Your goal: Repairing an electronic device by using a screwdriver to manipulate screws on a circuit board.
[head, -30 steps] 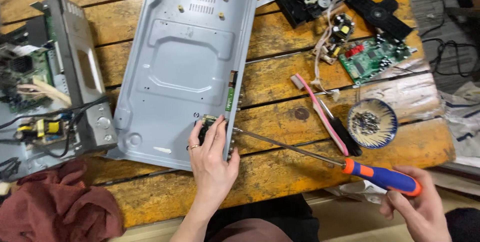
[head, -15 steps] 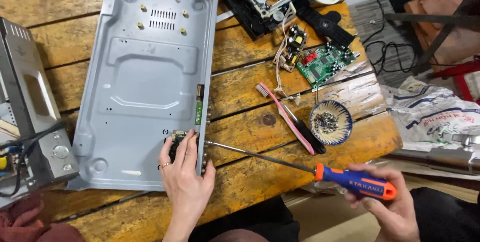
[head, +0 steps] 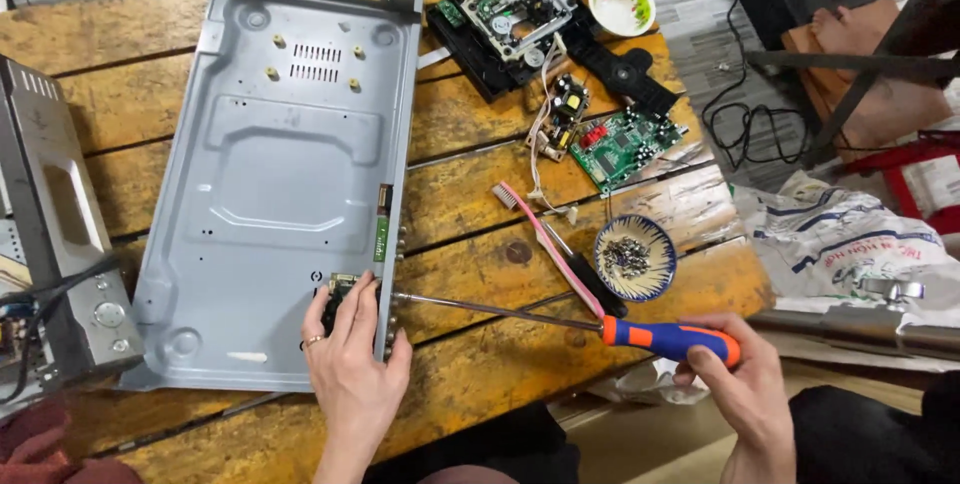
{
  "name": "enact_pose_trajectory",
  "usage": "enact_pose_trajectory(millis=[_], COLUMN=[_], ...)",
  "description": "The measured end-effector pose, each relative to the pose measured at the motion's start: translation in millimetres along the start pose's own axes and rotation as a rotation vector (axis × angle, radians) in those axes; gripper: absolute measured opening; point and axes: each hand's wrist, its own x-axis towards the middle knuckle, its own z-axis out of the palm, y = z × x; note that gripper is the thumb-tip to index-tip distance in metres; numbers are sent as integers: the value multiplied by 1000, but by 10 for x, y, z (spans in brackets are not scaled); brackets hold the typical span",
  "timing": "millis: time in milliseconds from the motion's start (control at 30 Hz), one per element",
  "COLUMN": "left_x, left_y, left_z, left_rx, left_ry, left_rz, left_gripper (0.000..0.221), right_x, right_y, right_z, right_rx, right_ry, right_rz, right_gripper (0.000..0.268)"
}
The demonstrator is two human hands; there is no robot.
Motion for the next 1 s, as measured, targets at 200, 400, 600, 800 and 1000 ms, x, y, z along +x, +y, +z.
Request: enact_pose_trajectory(millis=[200,400,600,800,1000], left_x=[18,23,9,38,-2], left_y=[-7,26,8,34,-1], left_z=[-3,-3,27,-7,29], left_rx=[10,28,18,7,-5], left_ry=[46,65,63,81,67], left_rz=[59,44,20,38,28], left_gripper=[50,47,50,48,51], right_x=[-31,-173,60,73,-235], right_y=[-296,-329,90,15,-307], right_z=[61,-25,-27,206,359], right_rx=[-54,69,122,98,189], right_ry=[-117,-141,-118,117,95], right_rz=[-274,-97,-38,-157,-143], right_gripper=[56,43,51,37,40])
